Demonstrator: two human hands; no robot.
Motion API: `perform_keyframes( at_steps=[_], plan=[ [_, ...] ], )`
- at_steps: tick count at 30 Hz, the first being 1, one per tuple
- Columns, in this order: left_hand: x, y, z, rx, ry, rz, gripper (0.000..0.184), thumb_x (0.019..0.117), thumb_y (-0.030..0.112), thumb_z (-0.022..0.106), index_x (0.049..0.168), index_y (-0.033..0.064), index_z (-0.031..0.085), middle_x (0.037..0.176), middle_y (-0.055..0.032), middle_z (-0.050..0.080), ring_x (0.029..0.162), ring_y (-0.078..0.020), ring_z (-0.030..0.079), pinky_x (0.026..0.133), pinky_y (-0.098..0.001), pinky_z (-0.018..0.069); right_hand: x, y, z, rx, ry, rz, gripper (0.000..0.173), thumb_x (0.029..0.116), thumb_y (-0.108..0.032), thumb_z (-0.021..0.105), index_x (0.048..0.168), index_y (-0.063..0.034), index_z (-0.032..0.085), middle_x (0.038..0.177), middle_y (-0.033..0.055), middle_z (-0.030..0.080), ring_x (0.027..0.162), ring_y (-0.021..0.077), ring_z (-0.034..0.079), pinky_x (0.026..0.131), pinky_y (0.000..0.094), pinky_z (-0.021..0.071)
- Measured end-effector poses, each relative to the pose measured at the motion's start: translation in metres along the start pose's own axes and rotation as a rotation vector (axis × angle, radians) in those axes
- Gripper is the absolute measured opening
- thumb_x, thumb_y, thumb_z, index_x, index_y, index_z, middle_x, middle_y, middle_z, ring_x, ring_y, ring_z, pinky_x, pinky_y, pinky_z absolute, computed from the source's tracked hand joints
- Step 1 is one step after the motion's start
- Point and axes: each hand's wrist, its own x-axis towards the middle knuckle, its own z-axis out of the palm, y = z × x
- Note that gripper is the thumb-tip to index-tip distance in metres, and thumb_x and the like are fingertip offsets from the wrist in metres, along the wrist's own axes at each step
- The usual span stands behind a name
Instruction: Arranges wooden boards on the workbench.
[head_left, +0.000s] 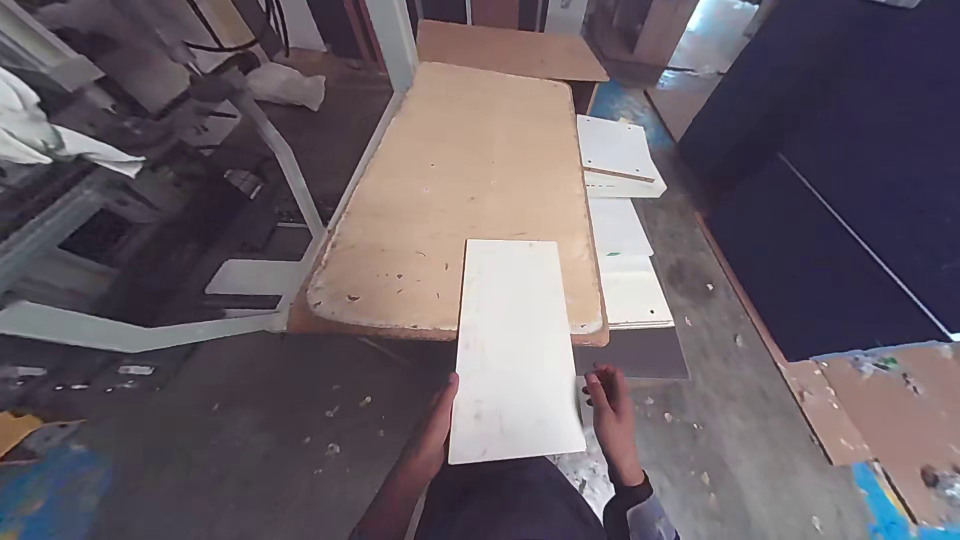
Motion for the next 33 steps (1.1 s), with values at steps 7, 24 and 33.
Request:
perform_keyframes(
  at_steps=[7, 24, 33],
  plan=[
    [-0.018, 0.000, 0.008, 0.451, 0.310, 0.494, 0.062, 0.0963, 0.042, 0.062, 0.140, 0.0003, 0.051, 0.125, -0.0165, 0.065, 0.111, -0.0217, 0.066, 0.093, -0.0433, 0.0562, -0.034, -0.013, -0.013, -0.645, -0.269, -0.549, 0.084, 0.0822, -0.072, 0.069, 0.140, -0.0115, 0.062, 0.148, 0.0188, 0.054, 0.140, 0.0337, 0.049, 0.112, 0.0565, 0.0439],
    [-0.052, 0.022, 0.041, 1.597, -0.037, 0.885, 0.112, 0.0601, 0.004, 0.086, 0.160, 0.0105, 0.036, 0.166, -0.0256, 0.026, 0.153, -0.0414, 0.029, 0.123, -0.0569, 0.0280, -0.039, -0.060, 0.037, -1.261, -0.401, -0.844, 0.052, 0.0990, -0.009, 0.052, 0.151, -0.0044, 0.050, 0.151, 0.0253, 0.050, 0.137, 0.0387, 0.054, 0.112, 0.0492, 0.0465],
    [-0.108, 0.100, 0.050, 1.820, -0.133, 0.965, 0.113, 0.0494, 0.009, 0.091, 0.152, -0.0014, 0.045, 0.150, -0.0377, 0.044, 0.136, -0.0518, 0.050, 0.108, -0.0572, 0.0464, -0.037, -0.150, 0.019, -1.198, -0.480, -0.935, 0.040, 0.1029, -0.012, 0.045, 0.137, -0.0049, 0.065, 0.134, 0.0205, 0.067, 0.122, 0.0345, 0.066, 0.100, 0.0425, 0.0558]
  ],
)
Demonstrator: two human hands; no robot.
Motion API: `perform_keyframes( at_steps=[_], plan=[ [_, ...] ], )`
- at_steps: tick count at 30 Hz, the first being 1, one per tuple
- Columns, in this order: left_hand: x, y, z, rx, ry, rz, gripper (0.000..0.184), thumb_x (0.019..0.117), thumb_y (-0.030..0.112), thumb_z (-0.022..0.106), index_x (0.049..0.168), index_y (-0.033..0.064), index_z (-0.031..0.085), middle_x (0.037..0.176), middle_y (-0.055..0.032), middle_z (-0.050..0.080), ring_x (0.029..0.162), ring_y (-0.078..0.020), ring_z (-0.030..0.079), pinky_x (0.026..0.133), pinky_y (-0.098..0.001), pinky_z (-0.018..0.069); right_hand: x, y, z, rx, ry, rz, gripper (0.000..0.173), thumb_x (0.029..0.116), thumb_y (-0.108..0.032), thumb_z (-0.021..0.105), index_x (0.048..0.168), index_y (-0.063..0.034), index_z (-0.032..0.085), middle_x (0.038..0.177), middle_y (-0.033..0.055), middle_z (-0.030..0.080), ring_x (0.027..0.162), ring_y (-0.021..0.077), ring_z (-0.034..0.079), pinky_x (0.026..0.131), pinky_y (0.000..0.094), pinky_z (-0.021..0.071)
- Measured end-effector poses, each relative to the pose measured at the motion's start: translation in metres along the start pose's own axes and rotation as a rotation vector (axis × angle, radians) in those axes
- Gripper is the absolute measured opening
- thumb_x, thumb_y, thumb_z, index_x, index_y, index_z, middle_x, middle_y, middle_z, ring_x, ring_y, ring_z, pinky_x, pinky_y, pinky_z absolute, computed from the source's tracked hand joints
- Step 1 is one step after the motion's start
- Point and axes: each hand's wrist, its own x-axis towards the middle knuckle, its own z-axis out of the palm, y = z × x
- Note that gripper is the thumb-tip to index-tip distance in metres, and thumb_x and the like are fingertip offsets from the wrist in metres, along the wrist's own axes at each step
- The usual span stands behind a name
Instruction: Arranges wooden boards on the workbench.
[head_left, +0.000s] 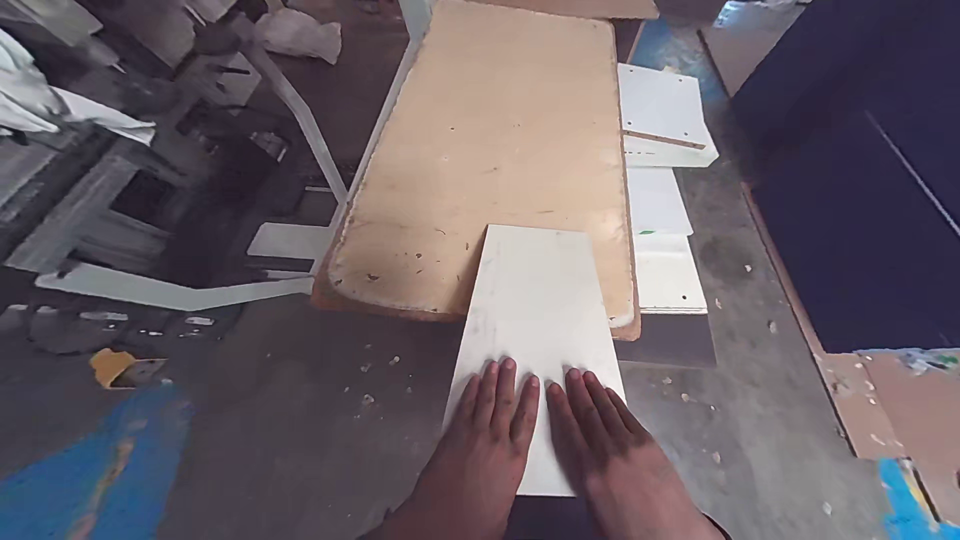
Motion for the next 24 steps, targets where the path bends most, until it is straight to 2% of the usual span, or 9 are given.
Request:
perform_keyframes(
  at_steps=[3, 8, 11, 13, 16, 17, 20, 22, 24],
  plan=[
    [0.011, -0.013, -0.017, 0.009, -0.035, 0.011, 0.115, 0.0488, 0.010, 0.091, 0.153, -0.0035, 0.043, 0.149, -0.0386, 0.044, 0.135, -0.0521, 0.050, 0.106, -0.0576, 0.0478, 0.022, 0.010, -0.010, 0.034, -0.026, -0.028, 0.040, 0.1017, -0.011, 0.047, 0.137, -0.0038, 0.064, 0.133, 0.0211, 0.067, 0.121, 0.0344, 0.067, 0.099, 0.0419, 0.0565],
    [0.051, -0.040, -0.038, 0.016, -0.121, -0.005, 0.121, 0.0419, 0.013, 0.094, 0.151, -0.0056, 0.044, 0.147, -0.0396, 0.045, 0.133, -0.0525, 0.053, 0.103, -0.0558, 0.0508, 0.066, 0.039, -0.011, 0.061, -0.037, -0.074, 0.047, 0.0914, -0.013, 0.056, 0.136, -0.0030, 0.064, 0.134, 0.0212, 0.066, 0.122, 0.0331, 0.066, 0.099, 0.0410, 0.0562],
    [0.081, -0.062, -0.054, -0.018, -0.270, -0.040, 0.122, 0.0490, 0.014, 0.094, 0.155, -0.0062, 0.037, 0.150, -0.0411, 0.040, 0.137, -0.0536, 0.048, 0.106, -0.0558, 0.0479, 0.102, 0.062, -0.014, 0.135, -0.099, -0.115, 0.072, 0.0683, -0.014, 0.069, 0.139, -0.0009, 0.062, 0.137, 0.0223, 0.064, 0.126, 0.0341, 0.064, 0.100, 0.0428, 0.0562],
    [0.108, -0.081, -0.066, -0.034, -0.383, -0.074, 0.122, 0.0562, 0.018, 0.092, 0.158, -0.0054, 0.029, 0.154, -0.0407, 0.034, 0.141, -0.0530, 0.043, 0.109, -0.0543, 0.0458, 0.132, 0.080, -0.014, 0.173, -0.150, -0.141, 0.085, 0.0584, -0.013, 0.076, 0.141, -0.0005, 0.059, 0.139, 0.0231, 0.062, 0.128, 0.0357, 0.062, 0.100, 0.0450, 0.0556],
    [0.146, -0.115, -0.082, -0.091, -0.529, -0.122, 0.116, 0.0712, 0.025, 0.086, 0.161, -0.0035, 0.019, 0.161, -0.0385, 0.024, 0.147, -0.0524, 0.034, 0.111, -0.0565, 0.0418, 0.183, 0.103, -0.014, 0.215, -0.301, -0.152, 0.093, 0.0610, -0.019, 0.082, 0.148, -0.0035, 0.052, 0.148, 0.0229, 0.055, 0.135, 0.0372, 0.056, 0.101, 0.0493, 0.0533],
    [0.157, -0.128, -0.085, -0.095, -0.550, -0.131, 0.115, 0.0737, 0.027, 0.085, 0.162, -0.0032, 0.018, 0.161, -0.0381, 0.024, 0.147, -0.0523, 0.034, 0.110, -0.0572, 0.0428, 0.201, 0.109, -0.014, 0.220, -0.354, -0.157, 0.094, 0.0634, -0.022, 0.082, 0.150, -0.0046, 0.050, 0.150, 0.0223, 0.053, 0.137, 0.0373, 0.054, 0.101, 0.0507, 0.0527],
    [0.185, -0.172, -0.087, -0.084, -0.550, -0.170, 0.111, 0.0773, 0.030, 0.082, 0.162, -0.0007, 0.018, 0.160, -0.0356, 0.029, 0.146, -0.0496, 0.037, 0.108, -0.0578, 0.0438, 0.263, 0.122, -0.011, 0.237, -0.466, -0.180, 0.091, 0.0680, -0.018, 0.081, 0.152, -0.0065, 0.048, 0.152, 0.0208, 0.050, 0.138, 0.0377, 0.052, 0.097, 0.0562, 0.0517],
    [0.200, -0.202, -0.087, -0.051, -0.492, -0.198, 0.103, 0.0785, 0.029, 0.081, 0.161, 0.0002, 0.026, 0.155, -0.0329, 0.038, 0.140, -0.0461, 0.046, 0.102, -0.0565, 0.0487, 0.303, 0.128, -0.007, 0.225, -0.501, -0.204, 0.087, 0.0715, -0.019, 0.082, 0.151, -0.0087, 0.049, 0.150, 0.0186, 0.052, 0.134, 0.0365, 0.055, 0.091, 0.0577, 0.0528],
    [0.213, -0.229, -0.089, -0.010, -0.418, -0.208, 0.097, 0.0785, 0.029, 0.081, 0.158, 0.0002, 0.034, 0.149, -0.0296, 0.048, 0.130, -0.0433, 0.057, 0.095, -0.0552, 0.0525, 0.340, 0.134, 0.000, 0.210, -0.487, -0.218, 0.083, 0.0726, -0.020, 0.083, 0.149, -0.0102, 0.052, 0.143, 0.0173, 0.058, 0.121, 0.0365, 0.062, 0.082, 0.0582, 0.0536]
  ],
)
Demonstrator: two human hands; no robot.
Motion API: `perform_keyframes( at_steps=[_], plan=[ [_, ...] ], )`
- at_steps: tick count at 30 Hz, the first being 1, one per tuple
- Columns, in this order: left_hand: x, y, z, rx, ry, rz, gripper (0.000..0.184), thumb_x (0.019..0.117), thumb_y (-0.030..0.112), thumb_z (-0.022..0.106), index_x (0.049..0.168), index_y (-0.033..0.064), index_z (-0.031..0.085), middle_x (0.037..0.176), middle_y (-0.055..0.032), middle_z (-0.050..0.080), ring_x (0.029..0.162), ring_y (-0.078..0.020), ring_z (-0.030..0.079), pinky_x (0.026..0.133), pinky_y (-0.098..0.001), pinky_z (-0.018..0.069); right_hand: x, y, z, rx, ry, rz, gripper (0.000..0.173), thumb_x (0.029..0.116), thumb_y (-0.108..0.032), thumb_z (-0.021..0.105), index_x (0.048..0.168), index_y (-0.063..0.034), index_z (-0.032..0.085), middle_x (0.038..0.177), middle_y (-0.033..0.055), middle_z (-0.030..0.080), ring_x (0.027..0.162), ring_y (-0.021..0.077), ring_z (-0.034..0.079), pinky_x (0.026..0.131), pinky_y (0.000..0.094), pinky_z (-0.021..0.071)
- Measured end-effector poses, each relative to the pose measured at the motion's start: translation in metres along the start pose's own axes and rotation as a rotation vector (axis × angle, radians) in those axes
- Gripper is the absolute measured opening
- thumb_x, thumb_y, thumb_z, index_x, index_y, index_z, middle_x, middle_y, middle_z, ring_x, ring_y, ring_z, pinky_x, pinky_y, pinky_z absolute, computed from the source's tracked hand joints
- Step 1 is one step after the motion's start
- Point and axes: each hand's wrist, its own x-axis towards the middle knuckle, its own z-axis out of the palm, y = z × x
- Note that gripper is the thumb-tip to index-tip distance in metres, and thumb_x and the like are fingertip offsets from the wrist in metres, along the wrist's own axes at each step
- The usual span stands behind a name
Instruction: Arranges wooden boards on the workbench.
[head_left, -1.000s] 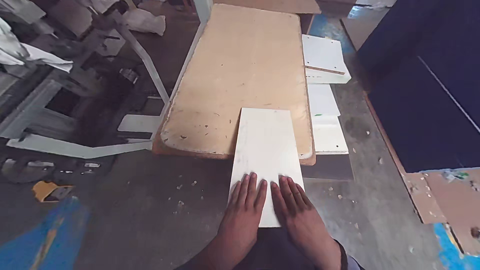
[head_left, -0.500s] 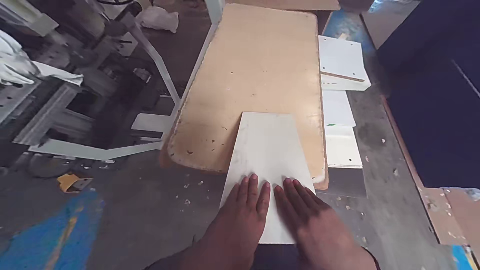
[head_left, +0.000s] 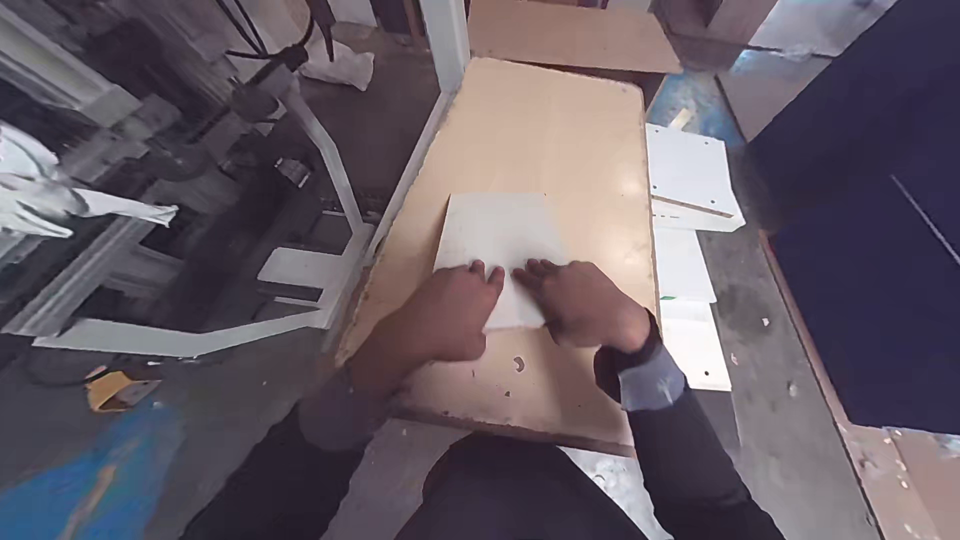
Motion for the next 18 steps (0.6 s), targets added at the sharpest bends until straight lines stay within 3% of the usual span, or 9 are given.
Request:
perform_keyframes(
  at_steps=[3, 6, 9, 14, 18],
  plan=[
    [0.021, -0.028, -0.017, 0.049, 0.063, -0.002, 0.091, 0.0784, 0.026, 0.080, 0.156, 0.0017, 0.040, 0.140, -0.0248, 0.057, 0.108, -0.0394, 0.066, 0.085, -0.0537, 0.0542, 0.039, 0.014, -0.016, -0.057, 0.017, 0.006, 0.075, 0.0749, -0.022, 0.081, 0.145, -0.0113, 0.057, 0.128, 0.0146, 0.065, 0.102, 0.0352, 0.067, 0.074, 0.0579, 0.0537],
    [0.032, -0.041, -0.024, 0.057, 0.091, 0.023, 0.089, 0.0783, 0.025, 0.081, 0.155, 0.0018, 0.042, 0.136, -0.0237, 0.062, 0.105, -0.0383, 0.067, 0.086, -0.0533, 0.0535, 0.050, 0.019, -0.029, -0.079, -0.009, 0.020, 0.069, 0.0800, -0.023, 0.079, 0.145, -0.0121, 0.057, 0.126, 0.0151, 0.066, 0.099, 0.0357, 0.067, 0.076, 0.0590, 0.0532],
    [0.033, -0.033, -0.020, 0.055, 0.057, 0.012, 0.085, 0.0794, 0.028, 0.079, 0.153, 0.0031, 0.044, 0.128, -0.0215, 0.063, 0.103, -0.0370, 0.067, 0.084, -0.0541, 0.0544, 0.044, 0.021, -0.022, -0.025, -0.014, 0.030, 0.073, 0.0783, -0.021, 0.079, 0.147, -0.0127, 0.055, 0.131, 0.0163, 0.064, 0.104, 0.0379, 0.066, 0.079, 0.0615, 0.0527],
    [0.033, -0.006, 0.007, 0.055, 0.039, -0.033, 0.088, 0.0787, 0.031, 0.081, 0.151, -0.0009, 0.042, 0.134, -0.0246, 0.057, 0.105, -0.0383, 0.066, 0.085, -0.0530, 0.0550, 0.025, 0.024, 0.012, 0.030, 0.032, 0.064, 0.083, 0.0745, -0.015, 0.080, 0.152, -0.0159, 0.051, 0.149, 0.0129, 0.055, 0.121, 0.0372, 0.062, 0.086, 0.0630, 0.0526],
    [0.028, 0.002, 0.022, 0.049, 0.100, -0.049, 0.091, 0.0762, 0.029, 0.085, 0.151, -0.0018, 0.043, 0.137, -0.0292, 0.056, 0.103, -0.0429, 0.067, 0.084, -0.0565, 0.0551, 0.019, 0.022, 0.035, 0.033, 0.130, 0.064, 0.084, 0.0715, -0.015, 0.084, 0.150, -0.0152, 0.054, 0.148, 0.0130, 0.056, 0.121, 0.0372, 0.062, 0.085, 0.0630, 0.0533]
  ],
)
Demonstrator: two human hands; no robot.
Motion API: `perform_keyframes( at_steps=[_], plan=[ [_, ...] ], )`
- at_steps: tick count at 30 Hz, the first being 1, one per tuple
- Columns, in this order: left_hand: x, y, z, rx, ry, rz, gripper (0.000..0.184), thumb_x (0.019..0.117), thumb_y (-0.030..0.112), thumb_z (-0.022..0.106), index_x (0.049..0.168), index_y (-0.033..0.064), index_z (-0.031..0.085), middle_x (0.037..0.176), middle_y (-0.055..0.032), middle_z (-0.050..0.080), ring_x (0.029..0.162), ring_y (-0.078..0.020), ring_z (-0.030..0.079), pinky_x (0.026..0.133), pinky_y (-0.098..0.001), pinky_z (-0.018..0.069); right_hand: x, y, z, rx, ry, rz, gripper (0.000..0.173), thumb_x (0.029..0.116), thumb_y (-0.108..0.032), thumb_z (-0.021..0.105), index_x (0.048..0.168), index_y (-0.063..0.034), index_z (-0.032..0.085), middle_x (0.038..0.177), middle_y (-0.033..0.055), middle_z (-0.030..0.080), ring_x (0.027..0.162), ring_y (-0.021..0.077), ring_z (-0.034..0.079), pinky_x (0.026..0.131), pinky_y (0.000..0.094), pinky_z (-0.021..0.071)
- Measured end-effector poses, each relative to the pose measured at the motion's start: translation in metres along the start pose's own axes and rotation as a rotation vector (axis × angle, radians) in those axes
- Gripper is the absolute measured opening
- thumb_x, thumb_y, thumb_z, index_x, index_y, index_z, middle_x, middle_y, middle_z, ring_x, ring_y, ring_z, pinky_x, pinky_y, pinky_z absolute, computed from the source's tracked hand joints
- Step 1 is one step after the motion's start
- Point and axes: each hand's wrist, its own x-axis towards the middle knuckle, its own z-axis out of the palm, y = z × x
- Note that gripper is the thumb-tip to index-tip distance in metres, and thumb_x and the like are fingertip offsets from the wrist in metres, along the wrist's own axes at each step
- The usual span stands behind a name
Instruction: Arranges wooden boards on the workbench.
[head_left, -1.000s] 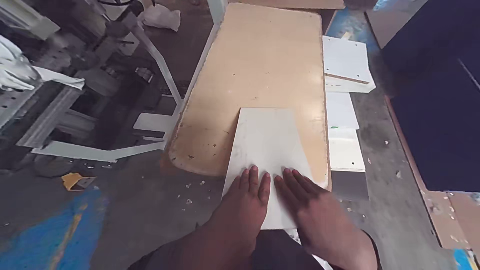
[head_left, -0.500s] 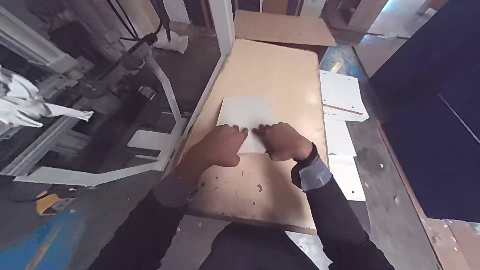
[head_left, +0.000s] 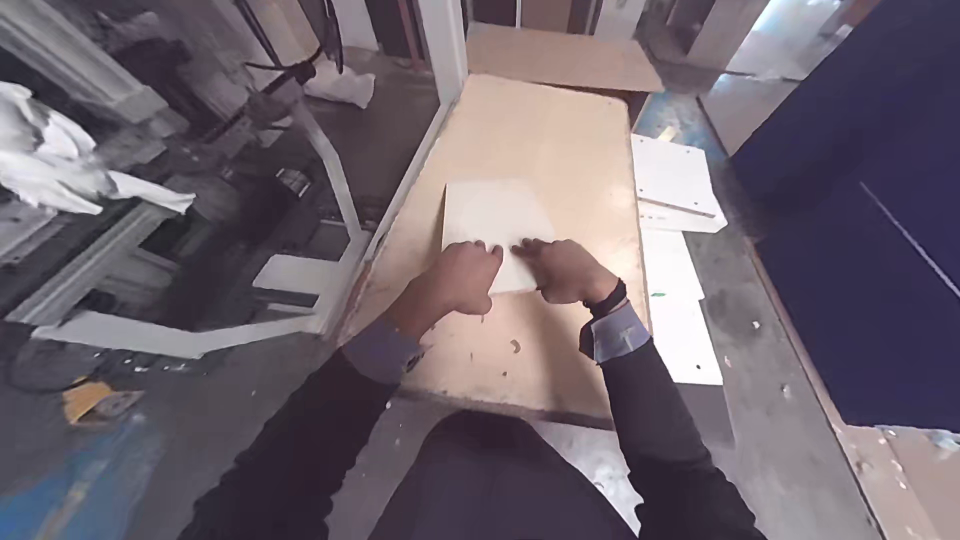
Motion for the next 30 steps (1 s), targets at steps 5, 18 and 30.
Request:
perform_keyframes(
  at_steps=[5, 18, 30],
  plan=[
    [-0.017, 0.009, 0.020, 0.008, -0.012, -0.039, 0.095, 0.0786, 0.026, 0.085, 0.157, 0.0004, 0.037, 0.150, -0.0280, 0.047, 0.114, -0.0447, 0.063, 0.087, -0.0559, 0.0546, -0.005, -0.022, 0.021, -0.001, -0.034, 0.079, 0.097, 0.0673, -0.013, 0.087, 0.155, -0.0122, 0.046, 0.156, 0.0164, 0.047, 0.138, 0.0381, 0.050, 0.098, 0.0605, 0.0498],
    [-0.105, 0.091, 0.079, -0.130, 0.076, -0.055, 0.112, 0.0644, 0.016, 0.091, 0.158, 0.0014, 0.033, 0.153, -0.0354, 0.039, 0.131, -0.0516, 0.051, 0.090, -0.0588, 0.0554, -0.129, -0.071, 0.077, 0.051, 0.081, 0.072, 0.092, 0.0692, -0.013, 0.085, 0.153, -0.0117, 0.048, 0.156, 0.0180, 0.047, 0.144, 0.0353, 0.045, 0.110, 0.0561, 0.0451],
    [-0.235, 0.174, 0.092, -0.038, 0.042, 0.119, 0.107, 0.0613, 0.006, 0.088, 0.154, -0.0081, 0.037, 0.149, -0.0408, 0.042, 0.135, -0.0514, 0.051, 0.102, -0.0510, 0.0521, -0.277, -0.162, 0.104, -0.103, 0.303, 0.080, 0.045, 0.0954, -0.008, 0.053, 0.139, -0.0043, 0.063, 0.138, 0.0198, 0.064, 0.126, 0.0328, 0.064, 0.104, 0.0424, 0.0542]
  ],
)
